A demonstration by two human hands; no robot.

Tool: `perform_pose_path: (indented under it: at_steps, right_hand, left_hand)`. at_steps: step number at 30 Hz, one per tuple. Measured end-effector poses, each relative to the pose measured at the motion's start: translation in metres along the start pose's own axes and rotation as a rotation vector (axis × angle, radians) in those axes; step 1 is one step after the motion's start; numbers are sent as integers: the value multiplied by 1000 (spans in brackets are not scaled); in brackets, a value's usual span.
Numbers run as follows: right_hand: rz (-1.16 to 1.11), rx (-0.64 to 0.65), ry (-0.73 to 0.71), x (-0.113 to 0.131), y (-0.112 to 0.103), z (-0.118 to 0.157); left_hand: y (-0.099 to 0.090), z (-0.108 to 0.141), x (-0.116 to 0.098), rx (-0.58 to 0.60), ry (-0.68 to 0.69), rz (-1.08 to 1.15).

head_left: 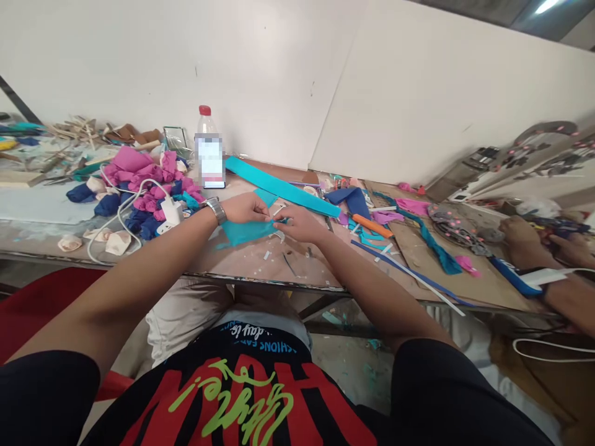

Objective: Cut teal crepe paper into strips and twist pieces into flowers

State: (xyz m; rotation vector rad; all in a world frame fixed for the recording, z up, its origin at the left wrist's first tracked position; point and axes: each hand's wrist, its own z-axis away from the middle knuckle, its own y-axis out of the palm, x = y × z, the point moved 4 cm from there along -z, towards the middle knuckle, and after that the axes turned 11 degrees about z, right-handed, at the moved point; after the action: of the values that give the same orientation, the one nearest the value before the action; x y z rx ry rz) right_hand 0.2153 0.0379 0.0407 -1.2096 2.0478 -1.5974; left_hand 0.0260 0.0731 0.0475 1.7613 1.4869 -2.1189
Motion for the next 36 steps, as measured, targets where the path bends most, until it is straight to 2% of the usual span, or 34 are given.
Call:
perform_pose_path:
  at_steps: [3, 7, 27, 31, 36]
  right_hand:
    - [15, -18, -36, 1, 1, 1]
    - [-8, 19, -57, 3, 1, 3]
    - [-43, -30, -1, 10, -4, 7]
    - [-23, -85, 54, 7, -7, 7]
    - [-29, -123, 91, 1, -6, 8]
  left_hand:
    - [7, 5, 1, 1, 55, -16]
    - [14, 12, -3, -31, 156, -57]
    - [13, 17, 0, -23, 72, 90]
    - [7, 20, -3, -20, 58, 49]
    - [-3, 22, 1, -48, 33, 140]
